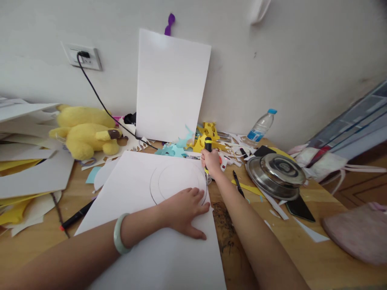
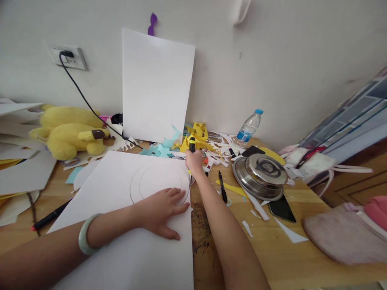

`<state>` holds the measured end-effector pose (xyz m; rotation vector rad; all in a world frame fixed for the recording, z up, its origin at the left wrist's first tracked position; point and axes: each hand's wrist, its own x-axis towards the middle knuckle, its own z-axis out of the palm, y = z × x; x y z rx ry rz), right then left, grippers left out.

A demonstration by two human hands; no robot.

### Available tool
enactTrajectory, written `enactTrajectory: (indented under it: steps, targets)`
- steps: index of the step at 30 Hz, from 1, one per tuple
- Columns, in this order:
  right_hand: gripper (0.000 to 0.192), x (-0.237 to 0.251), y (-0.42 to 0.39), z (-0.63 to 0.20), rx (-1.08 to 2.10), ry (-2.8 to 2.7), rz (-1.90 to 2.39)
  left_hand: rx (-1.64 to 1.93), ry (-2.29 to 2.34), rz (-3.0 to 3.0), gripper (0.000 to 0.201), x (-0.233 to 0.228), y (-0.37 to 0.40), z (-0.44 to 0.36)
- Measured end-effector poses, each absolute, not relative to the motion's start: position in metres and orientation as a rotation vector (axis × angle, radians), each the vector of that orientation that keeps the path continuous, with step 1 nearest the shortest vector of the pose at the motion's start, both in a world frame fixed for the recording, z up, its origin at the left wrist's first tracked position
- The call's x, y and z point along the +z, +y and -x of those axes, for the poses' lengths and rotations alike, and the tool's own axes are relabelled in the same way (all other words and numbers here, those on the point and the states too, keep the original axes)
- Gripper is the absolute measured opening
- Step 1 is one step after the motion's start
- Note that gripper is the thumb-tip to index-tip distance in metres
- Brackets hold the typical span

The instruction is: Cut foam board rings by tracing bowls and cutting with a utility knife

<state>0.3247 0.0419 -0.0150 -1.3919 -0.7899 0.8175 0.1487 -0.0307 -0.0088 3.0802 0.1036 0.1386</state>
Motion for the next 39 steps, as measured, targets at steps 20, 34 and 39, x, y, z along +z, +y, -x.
enactTrajectory:
  steps: [20,34,39]
  targets:
    - [0.021,-0.003,0.025,-0.32,1.021,-0.653,1.213,0.116,0.16,-3.09,0.072,-0.008,-0.033,-0.148]
    - [0.023,-0.006,0.03,-0.317,0.979,-0.679,1.237,0.115,0.117,-3.028,0.075,-0.002,-0.028,-0.146]
    - [0.023,-0.007,0.036,-0.317,0.973,-0.691,1.24,0.115,0.131,-3.026,0.075,-0.003,-0.03,-0.147]
